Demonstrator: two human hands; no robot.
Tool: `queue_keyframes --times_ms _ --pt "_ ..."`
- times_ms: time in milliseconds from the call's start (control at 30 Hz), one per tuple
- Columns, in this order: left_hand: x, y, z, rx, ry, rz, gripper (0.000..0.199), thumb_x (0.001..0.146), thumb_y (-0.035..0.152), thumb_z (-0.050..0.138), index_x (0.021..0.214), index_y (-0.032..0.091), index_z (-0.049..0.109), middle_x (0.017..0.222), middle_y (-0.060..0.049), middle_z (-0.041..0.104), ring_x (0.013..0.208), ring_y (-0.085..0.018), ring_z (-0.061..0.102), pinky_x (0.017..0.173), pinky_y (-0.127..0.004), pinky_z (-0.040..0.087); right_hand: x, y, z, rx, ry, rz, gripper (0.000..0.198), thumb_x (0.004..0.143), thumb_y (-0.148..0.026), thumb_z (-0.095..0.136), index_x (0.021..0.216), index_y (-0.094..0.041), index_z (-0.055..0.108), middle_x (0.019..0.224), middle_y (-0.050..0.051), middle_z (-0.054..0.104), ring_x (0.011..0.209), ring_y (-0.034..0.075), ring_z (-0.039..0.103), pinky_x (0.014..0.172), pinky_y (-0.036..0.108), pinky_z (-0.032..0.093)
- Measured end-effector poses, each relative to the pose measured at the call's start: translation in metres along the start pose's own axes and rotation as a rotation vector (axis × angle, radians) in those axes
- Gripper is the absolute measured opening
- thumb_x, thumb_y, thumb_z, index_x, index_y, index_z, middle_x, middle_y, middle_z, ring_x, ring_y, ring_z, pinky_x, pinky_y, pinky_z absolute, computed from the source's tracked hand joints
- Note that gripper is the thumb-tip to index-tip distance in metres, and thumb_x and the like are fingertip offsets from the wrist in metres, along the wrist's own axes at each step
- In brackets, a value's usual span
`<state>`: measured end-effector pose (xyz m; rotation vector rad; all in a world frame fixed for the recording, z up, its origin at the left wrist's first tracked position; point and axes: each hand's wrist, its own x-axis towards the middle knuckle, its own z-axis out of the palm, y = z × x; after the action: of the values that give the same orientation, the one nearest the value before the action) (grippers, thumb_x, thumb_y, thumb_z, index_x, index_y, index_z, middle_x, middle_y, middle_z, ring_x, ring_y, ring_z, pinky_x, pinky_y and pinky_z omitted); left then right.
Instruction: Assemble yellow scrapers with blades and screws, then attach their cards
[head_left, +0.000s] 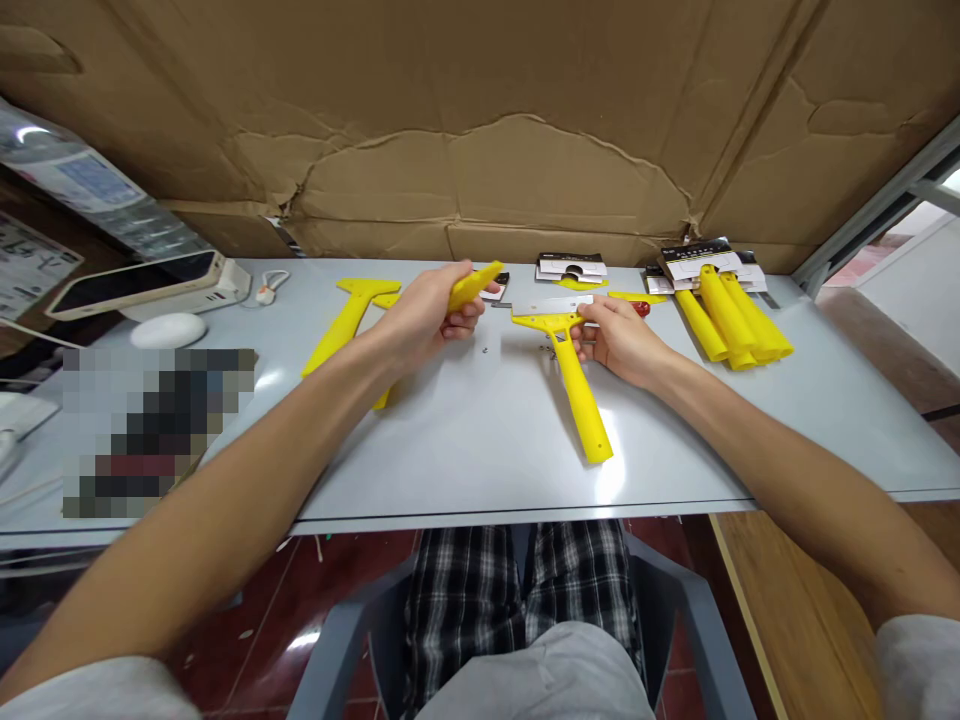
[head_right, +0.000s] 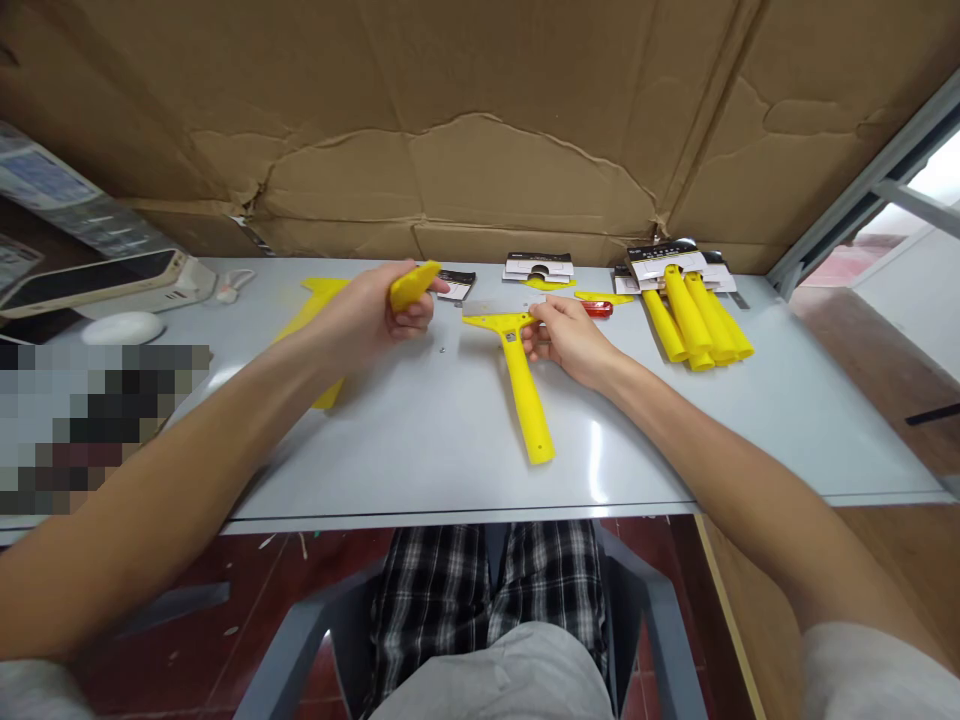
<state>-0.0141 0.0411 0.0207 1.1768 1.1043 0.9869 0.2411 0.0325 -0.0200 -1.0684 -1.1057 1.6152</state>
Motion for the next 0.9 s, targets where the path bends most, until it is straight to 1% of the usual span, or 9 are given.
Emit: queue_keyframes --times_ms 67,133,233,300,367,500,667,767,900 --pt "-0.002 -0.001 0.004 -0.067 0.002 0.047 0.056 0.108 0.068 0.046 0.092 0.02 0.07 0.067 0.004 0.032 0.05 -0.01 0.025 0.044 -0.024 0.02 -0.002 0.0 0.002 0.01 -0.039 -0.016 0.018 0.09 -0.026 0.066 0.092 -0.018 0.05 0.076 0.001 0.06 0.062 0.011 0.059 0.053 0.021 0.048" --pt "-0.005 -0.004 0.009 -0.036 -0.028 0.071 0.06 0.101 0.078 0.053 0.092 0.022 0.069 0.068 0.005 0.029 0.05 -0.01 0.023 0.045 -0.025 0.019 -0.004 0.0 0.005 0.01 -0.071 -0.026 0.018 0.09 -0.029 0.067 0.095 -0.018 0.053 0.076 0.0 0.059 0.061 0.01 0.059 0.053 0.021 0.047" --pt "-0.012 -0.012 0.018 0.175 -0.062 0.051 0.047 0.09 0.065 0.081 0.081 0.023 0.062 0.064 0.006 0.031 0.05 -0.01 0.028 0.047 -0.026 0.022 -0.007 0.002 0.007 0.006 -0.101 -0.035 0.023 0.089 -0.032 0.07 0.099 -0.018 0.056 0.078 0.0 0.06 0.064 0.011 0.06 0.054 0.022 0.048" --pt "-0.018 -0.015 0.024 0.312 -0.039 0.04 0.045 0.087 0.054 0.087 0.074 0.023 0.057 0.061 0.004 0.035 0.052 -0.011 0.034 0.048 -0.027 0.025 -0.007 0.003 0.007 -0.006 -0.106 -0.029 0.023 0.089 -0.033 0.07 0.098 -0.017 0.056 0.078 0.001 0.06 0.064 0.011 0.06 0.054 0.022 0.048" --pt "-0.023 -0.016 0.029 0.329 -0.026 0.033 0.045 0.089 0.046 0.085 0.069 0.024 0.051 0.059 0.004 0.036 0.052 -0.011 0.034 0.048 -0.028 0.025 -0.007 0.004 0.006 -0.02 -0.104 -0.009 0.019 0.091 -0.031 0.067 0.098 -0.016 0.057 0.078 0.001 0.061 0.062 0.011 0.06 0.054 0.022 0.048" --pt "-0.025 -0.015 0.034 0.238 -0.023 0.017 0.045 0.092 0.033 0.078 0.068 0.025 0.041 0.061 0.005 0.03 0.051 -0.01 0.03 0.047 -0.028 0.024 -0.009 0.0 0.008 -0.036 -0.098 0.056 0.012 0.096 -0.025 0.063 0.097 -0.015 0.059 0.079 0.004 0.063 0.062 0.012 0.062 0.052 0.023 0.048" --pt "-0.024 -0.016 0.033 0.242 -0.008 0.041 0.044 0.093 0.027 0.076 0.07 0.024 0.039 0.062 0.005 0.031 0.051 -0.01 0.032 0.048 -0.029 0.029 -0.011 -0.004 0.012 -0.027 -0.043 0.119 0.016 0.101 -0.029 0.061 0.094 -0.015 0.057 0.074 0.006 0.066 0.056 0.013 0.061 0.049 0.024 0.046" --pt "-0.025 -0.017 0.033 0.245 -0.005 0.059 0.039 0.093 0.023 0.075 0.071 0.024 0.042 0.062 0.005 0.036 0.051 -0.01 0.033 0.048 -0.03 0.031 -0.011 -0.003 0.013 -0.054 -0.046 0.126 0.013 0.098 -0.024 0.065 0.093 -0.014 0.059 0.075 0.006 0.067 0.056 0.011 0.061 0.048 0.022 0.045" --pt "-0.021 -0.022 0.035 0.195 0.021 0.039 0.04 0.092 0.025 0.074 0.071 0.024 0.039 0.06 0.006 0.032 0.05 -0.009 0.031 0.047 -0.028 0.025 -0.012 -0.003 0.013 -0.042 -0.043 0.118 0.009 0.098 -0.02 0.061 0.092 -0.013 0.06 0.075 0.006 0.066 0.057 0.011 0.061 0.048 0.021 0.044"
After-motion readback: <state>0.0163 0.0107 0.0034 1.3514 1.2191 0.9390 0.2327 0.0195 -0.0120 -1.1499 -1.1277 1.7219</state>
